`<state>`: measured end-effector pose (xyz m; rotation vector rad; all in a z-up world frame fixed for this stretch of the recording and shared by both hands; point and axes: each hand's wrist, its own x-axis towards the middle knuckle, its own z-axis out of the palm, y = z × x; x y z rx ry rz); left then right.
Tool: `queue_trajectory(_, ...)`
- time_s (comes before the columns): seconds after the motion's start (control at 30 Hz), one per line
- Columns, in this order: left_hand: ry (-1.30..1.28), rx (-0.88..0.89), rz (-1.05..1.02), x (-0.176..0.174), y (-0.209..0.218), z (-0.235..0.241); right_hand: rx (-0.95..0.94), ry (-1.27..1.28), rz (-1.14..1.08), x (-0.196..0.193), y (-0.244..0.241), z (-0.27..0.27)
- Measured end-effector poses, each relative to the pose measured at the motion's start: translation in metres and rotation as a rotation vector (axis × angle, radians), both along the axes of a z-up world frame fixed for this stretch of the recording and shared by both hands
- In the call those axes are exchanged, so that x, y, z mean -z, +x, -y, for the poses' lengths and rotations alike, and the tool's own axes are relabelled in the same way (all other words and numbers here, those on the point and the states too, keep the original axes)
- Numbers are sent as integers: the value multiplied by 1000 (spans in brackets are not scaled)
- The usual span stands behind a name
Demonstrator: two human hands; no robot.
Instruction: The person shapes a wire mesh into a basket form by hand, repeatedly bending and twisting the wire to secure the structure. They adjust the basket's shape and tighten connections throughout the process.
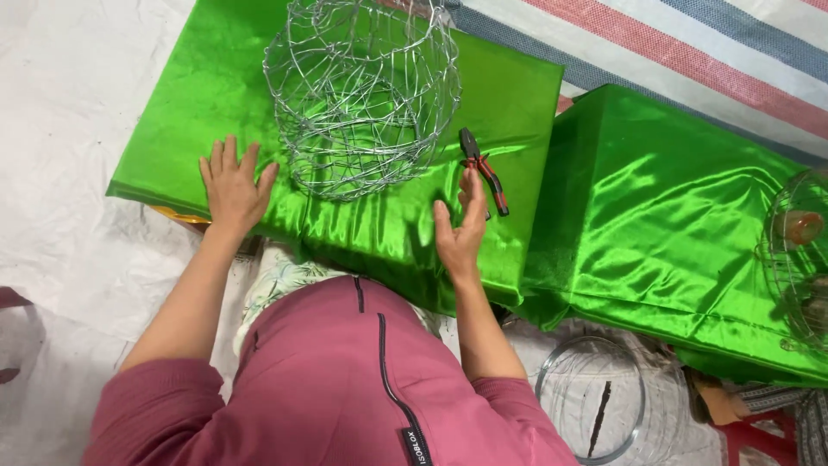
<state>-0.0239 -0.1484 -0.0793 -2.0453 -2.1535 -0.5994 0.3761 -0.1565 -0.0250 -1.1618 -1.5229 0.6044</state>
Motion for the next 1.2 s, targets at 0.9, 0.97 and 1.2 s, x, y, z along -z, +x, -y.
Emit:
queue_trajectory(0.9,29,-44,20,-1,4,-1,-121,-91,-11,42,6,17)
queue_trajectory(0.97,33,-40,15,-2,6,-1,-101,-87,-24,47,7,16)
queue_trajectory(1.2,16,-26,-15,-7,5,0,-36,-112,-105,43,3,18)
